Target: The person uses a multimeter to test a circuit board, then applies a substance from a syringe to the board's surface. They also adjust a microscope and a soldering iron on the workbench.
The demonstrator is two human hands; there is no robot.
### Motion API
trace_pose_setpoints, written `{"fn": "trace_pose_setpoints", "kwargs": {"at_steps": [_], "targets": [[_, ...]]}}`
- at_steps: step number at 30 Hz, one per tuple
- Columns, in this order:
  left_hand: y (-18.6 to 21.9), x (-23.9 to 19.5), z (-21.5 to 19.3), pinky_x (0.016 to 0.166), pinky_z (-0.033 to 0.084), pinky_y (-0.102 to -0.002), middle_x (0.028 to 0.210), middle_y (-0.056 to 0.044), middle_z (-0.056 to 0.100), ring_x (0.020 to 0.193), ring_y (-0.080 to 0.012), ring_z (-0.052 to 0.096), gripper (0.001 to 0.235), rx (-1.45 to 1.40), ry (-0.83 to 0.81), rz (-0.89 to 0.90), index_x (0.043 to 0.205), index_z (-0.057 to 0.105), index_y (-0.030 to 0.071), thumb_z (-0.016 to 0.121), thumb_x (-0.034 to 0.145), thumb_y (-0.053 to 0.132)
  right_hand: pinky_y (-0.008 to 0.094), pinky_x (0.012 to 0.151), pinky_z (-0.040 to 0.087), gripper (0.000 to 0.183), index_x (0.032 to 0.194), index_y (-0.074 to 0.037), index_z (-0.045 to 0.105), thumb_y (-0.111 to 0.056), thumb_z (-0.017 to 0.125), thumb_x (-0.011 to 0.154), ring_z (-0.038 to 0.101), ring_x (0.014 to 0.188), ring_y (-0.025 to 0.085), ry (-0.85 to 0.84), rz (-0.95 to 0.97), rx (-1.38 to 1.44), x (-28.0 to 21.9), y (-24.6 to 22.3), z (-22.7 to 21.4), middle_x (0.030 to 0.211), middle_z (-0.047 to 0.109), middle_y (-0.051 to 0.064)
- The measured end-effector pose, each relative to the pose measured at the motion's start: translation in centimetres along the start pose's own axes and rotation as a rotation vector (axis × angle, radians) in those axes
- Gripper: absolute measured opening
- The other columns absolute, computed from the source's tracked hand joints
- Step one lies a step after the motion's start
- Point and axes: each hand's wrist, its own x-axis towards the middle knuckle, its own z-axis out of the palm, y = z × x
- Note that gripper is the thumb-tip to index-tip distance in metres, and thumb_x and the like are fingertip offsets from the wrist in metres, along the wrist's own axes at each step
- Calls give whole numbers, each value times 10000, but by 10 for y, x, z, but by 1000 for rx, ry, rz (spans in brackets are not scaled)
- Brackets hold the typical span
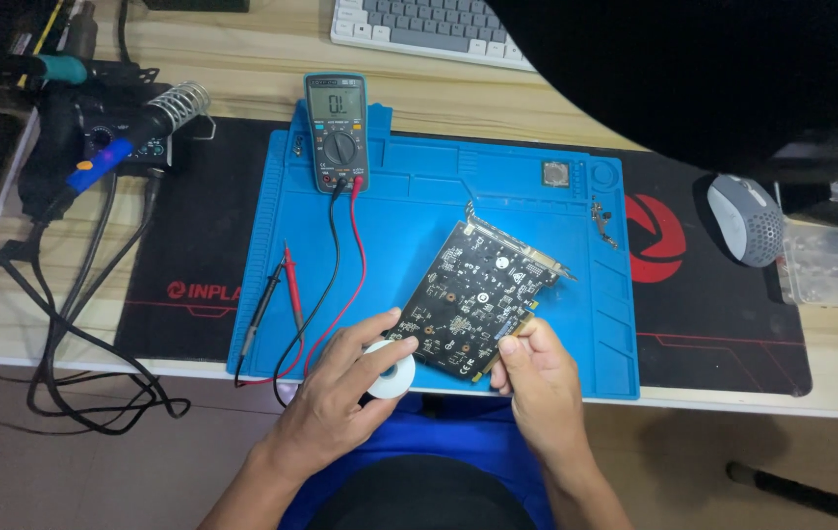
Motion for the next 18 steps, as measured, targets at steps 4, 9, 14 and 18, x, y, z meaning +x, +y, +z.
{"fn": "trace_pose_setpoints", "kwargs": {"at_steps": [4, 9, 14, 18], "targets": [[1, 0, 0, 1157, 614, -485, 1594, -250, 548, 1439, -401, 627, 635, 7, 9, -2, 1532, 602, 94, 859, 958, 1, 289, 612, 495, 196, 1024, -74, 657, -215, 562, 1121, 576, 617, 126, 1, -5, -17, 0, 0, 0, 655, 646, 55], [-1, -1, 0, 1175, 601, -498, 1609, -244, 537, 1462, -402, 612, 665, -14, 0, -20, 1543, 596, 114, 874, 948, 8, 284, 606, 481, 203, 1020, -75, 649, -233, 570, 1119, 568, 622, 118, -13, -27, 17, -1, 1, 1, 660, 640, 51], [5, 0, -1, 1189, 591, -512, 1606, -255, 536, 1478, -419, 610, 694, -59, 0, -39, 1541, 589, 113, 877, 924, -20, 286, 605, 492, 199, 1008, -80, 639, -224, 554, 1116, 576, 618, 122, -16, -44, 23, 2, 3, -1, 709, 656, 55], [21, -1, -6, 1110, 673, -412, 1615, -188, 539, 1501, -358, 602, 756, -218, -83, -160, 1568, 569, 152, 865, 898, -32, 325, 872, 613, 327, 1261, -48, 725, -241, 499, 1122, 720, 1013, 151, 60, -67, -21, 3, -14, -2, 1163, 794, 68]]}}
